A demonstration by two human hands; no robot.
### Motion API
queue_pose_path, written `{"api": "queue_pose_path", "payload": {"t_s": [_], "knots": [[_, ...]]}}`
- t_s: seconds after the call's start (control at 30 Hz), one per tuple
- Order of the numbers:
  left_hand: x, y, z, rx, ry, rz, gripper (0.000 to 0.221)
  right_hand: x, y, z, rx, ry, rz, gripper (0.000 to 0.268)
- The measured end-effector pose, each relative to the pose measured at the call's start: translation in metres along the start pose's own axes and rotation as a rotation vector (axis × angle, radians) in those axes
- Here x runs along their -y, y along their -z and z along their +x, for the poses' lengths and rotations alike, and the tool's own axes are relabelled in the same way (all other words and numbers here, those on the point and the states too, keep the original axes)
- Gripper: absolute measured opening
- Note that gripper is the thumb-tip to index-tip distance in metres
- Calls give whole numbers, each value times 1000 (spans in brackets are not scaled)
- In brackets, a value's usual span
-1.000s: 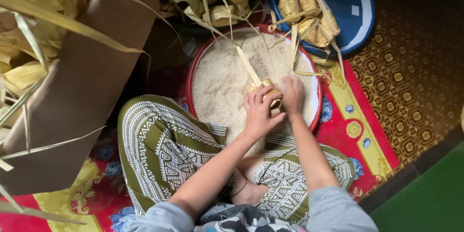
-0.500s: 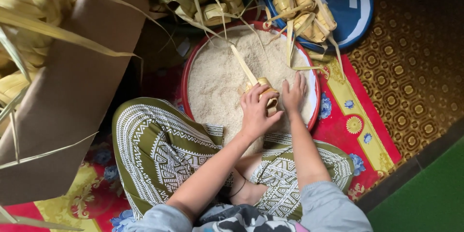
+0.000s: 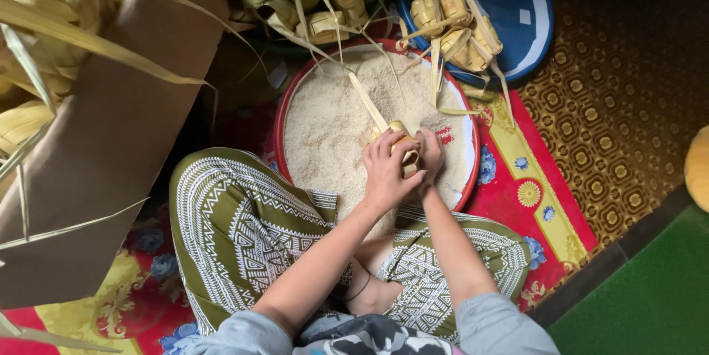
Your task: Filling woven palm leaf pouches with rice to prepare traditional food
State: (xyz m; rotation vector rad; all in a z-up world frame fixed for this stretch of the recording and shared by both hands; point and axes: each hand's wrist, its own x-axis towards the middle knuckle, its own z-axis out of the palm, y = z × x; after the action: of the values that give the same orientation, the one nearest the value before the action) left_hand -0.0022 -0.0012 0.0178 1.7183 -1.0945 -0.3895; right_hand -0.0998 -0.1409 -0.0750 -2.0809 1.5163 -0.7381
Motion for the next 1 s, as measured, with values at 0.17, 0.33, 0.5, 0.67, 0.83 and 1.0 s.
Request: {"api": "queue_pose_path", "payload": {"t_s": [0.17,0.33,0.5,0.67,0.83,1.0], "knots": [[-3,3,0,10,28,-24,58,45,15,-7,26,-711,609,50],[-1,2,0,22,48,-37,58,118,42,-15,87,-1079,1242,62],[2,0,2,15,61,-60,57,24,23,25,-97,-920,1351,42],[3,1,4,-17,71,-72,47,20,50,55,1,-795,1783,16],[8,-1,7,-44,115,-128,48,87,76,36,304,-743,2031,22],[6,2,8,-48,134,-127,52,105,78,31,363,-672,2006,30]]}}
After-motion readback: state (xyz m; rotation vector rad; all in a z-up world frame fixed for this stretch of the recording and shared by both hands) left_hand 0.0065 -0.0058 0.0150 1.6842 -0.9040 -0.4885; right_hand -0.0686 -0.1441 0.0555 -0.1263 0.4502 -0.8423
